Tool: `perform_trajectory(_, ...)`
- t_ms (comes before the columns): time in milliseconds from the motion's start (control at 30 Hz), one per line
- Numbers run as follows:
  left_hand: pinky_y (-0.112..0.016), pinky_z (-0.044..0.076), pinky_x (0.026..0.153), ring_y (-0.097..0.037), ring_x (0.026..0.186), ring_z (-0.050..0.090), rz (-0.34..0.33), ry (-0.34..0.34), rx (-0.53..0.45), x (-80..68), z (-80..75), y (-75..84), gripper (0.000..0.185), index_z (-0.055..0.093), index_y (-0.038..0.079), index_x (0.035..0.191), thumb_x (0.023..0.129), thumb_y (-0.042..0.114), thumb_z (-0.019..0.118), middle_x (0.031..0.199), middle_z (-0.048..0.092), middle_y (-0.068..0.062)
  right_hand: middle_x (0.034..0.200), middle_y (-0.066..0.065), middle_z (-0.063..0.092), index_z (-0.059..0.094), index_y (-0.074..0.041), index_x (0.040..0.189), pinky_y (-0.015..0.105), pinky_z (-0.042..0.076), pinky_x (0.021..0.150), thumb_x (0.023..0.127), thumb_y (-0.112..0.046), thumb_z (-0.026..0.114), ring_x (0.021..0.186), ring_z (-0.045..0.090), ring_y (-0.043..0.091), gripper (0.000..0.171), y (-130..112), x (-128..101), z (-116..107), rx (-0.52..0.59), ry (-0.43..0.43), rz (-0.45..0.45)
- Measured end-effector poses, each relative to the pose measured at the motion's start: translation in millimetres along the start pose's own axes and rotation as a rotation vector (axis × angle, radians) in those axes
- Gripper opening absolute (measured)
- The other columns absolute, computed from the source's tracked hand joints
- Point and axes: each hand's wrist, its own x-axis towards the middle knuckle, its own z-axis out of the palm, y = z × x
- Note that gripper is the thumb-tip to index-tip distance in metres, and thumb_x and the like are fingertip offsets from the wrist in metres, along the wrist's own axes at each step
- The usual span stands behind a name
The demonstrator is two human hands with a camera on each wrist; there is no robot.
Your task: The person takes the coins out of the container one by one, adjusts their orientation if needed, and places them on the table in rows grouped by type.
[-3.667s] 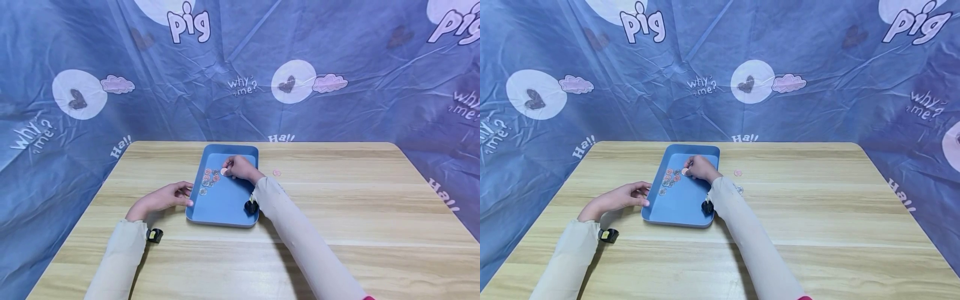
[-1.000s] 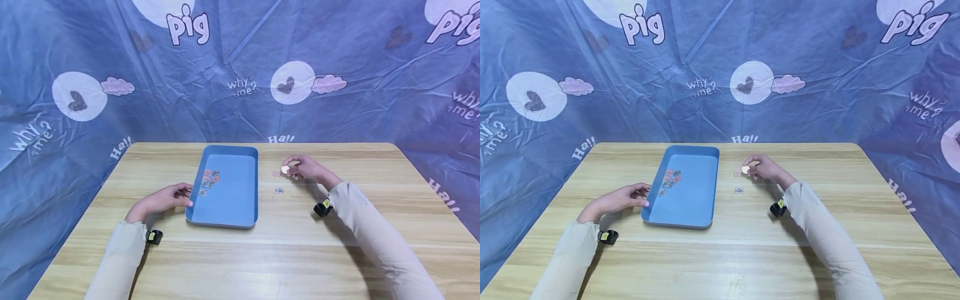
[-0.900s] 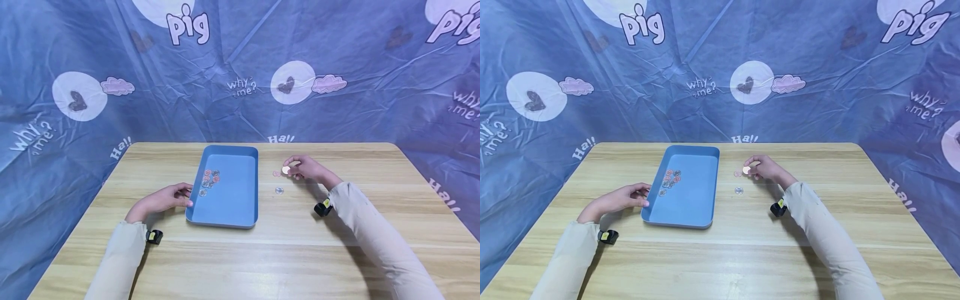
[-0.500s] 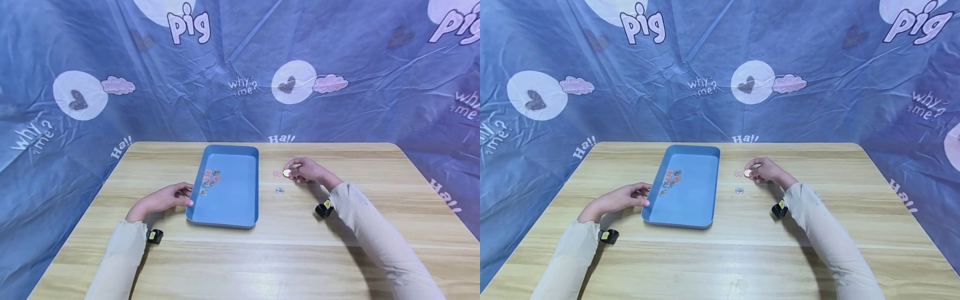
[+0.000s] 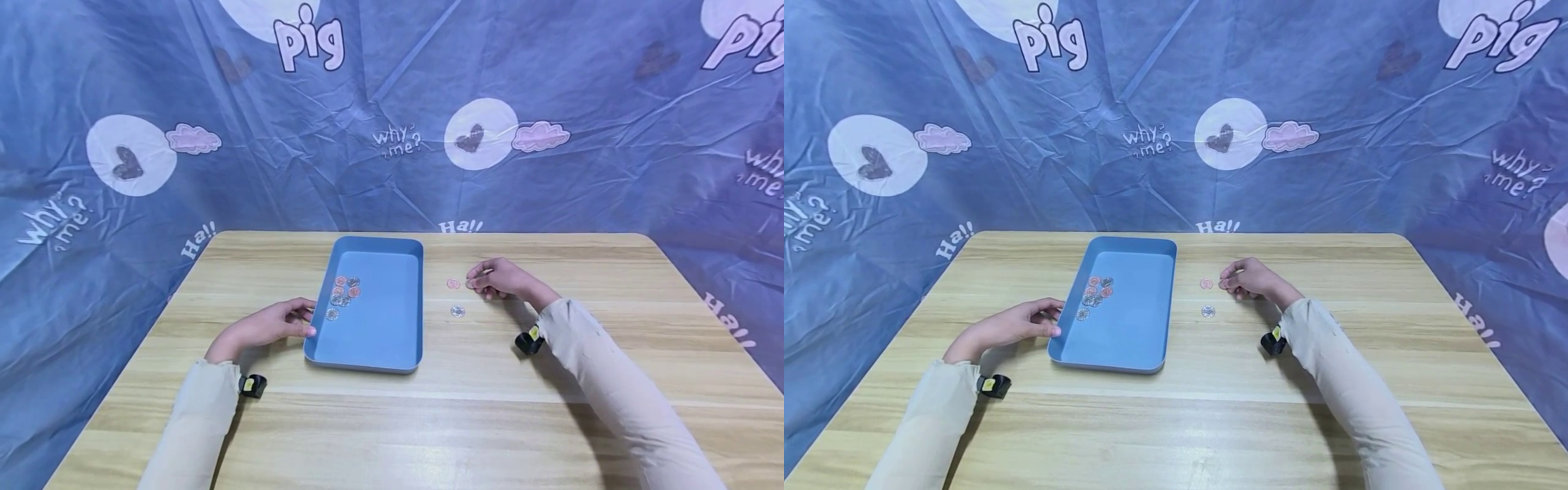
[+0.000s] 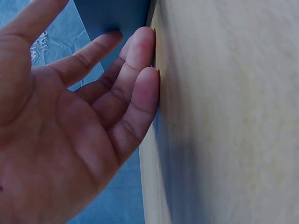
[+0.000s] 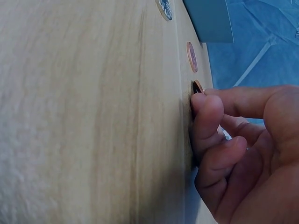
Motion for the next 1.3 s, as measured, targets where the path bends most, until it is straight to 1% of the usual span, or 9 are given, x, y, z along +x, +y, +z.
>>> perform_trajectory(200, -0.042, 0.043, 0.099, -0.027, 0.114, 0.053, -0.010, 0.001, -0.007, -0.3, 0.7, -0.9, 0.065, 0.038, -0.003, 0.142, 0.093, 0.030, 0.064, 0.125, 0.056, -0.017, 0.079, -0.001, 0.061, 0.055, 0.001, 0.121, 0.021, 0.036, 0.048, 0.094, -0.016, 0.061, 0.059, 0.054, 0.009, 0.032, 3.4, 0.9, -1.0, -0.008, -0.019, -0.016)
perform_trajectory(400, -0.041, 0.044, 0.097, -0.027, 0.112, 0.054, 0.014, -0.006, -0.006, -0.6, -0.3, -0.3, 0.065, 0.038, -0.005, 0.142, 0.094, 0.030, 0.063, 0.125, 0.055, -0.019, 0.080, 0.000, 0.062, 0.055, 0.001, 0.121, 0.021, 0.036, 0.048, 0.094, -0.018, 0.062, 0.059, 0.054, 0.009, 0.034, 3.7, -0.8, -2.3, -0.011, -0.015, -0.023)
perform_trajectory(667, -0.039, 0.044, 0.096, -0.026, 0.112, 0.054, 0.015, -0.003, -0.011, -1.2, -0.2, -1.0, 0.066, 0.039, -0.005, 0.142, 0.092, 0.031, 0.065, 0.124, 0.056, -0.018, 0.078, 0.000, 0.061, 0.055, 0.000, 0.123, 0.021, 0.037, 0.048, 0.092, -0.012, 0.061, 0.058, 0.053, 0.010, 0.033, 3.1, -0.3, -0.3, -0.032, -0.002, -0.012)
perform_trajectory(800, -0.040, 0.044, 0.097, -0.027, 0.112, 0.053, 0.018, -0.006, -0.008, -0.9, -0.7, -1.1, 0.067, 0.038, -0.005, 0.142, 0.092, 0.032, 0.065, 0.124, 0.055, -0.019, 0.076, -0.001, 0.061, 0.055, 0.000, 0.123, 0.021, 0.037, 0.048, 0.090, -0.011, 0.063, 0.057, 0.054, 0.010, 0.035, 3.1, 0.8, 0.6, -0.039, 0.005, -0.013)
perform_trajectory(1067, -0.040, 0.043, 0.098, -0.027, 0.112, 0.053, 0.015, -0.005, -0.003, -0.6, -0.8, -1.3, 0.068, 0.038, -0.006, 0.141, 0.092, 0.032, 0.065, 0.124, 0.055, -0.019, 0.070, -0.002, 0.058, 0.056, 0.002, 0.120, 0.021, 0.036, 0.047, 0.088, -0.009, 0.065, 0.056, 0.053, 0.010, 0.035, 4.1, 2.4, 2.1, -0.076, 0.019, -0.044)
perform_trajectory(1300, -0.039, 0.043, 0.096, -0.026, 0.111, 0.053, 0.019, -0.003, -0.015, -0.2, -0.5, -1.5, 0.067, 0.039, -0.005, 0.141, 0.092, 0.030, 0.066, 0.124, 0.056, -0.018, 0.070, -0.001, 0.057, 0.057, 0.001, 0.119, 0.021, 0.037, 0.048, 0.086, -0.007, 0.064, 0.057, 0.052, 0.010, 0.035, 4.5, 3.7, 3.7, -0.097, 0.041, -0.031)
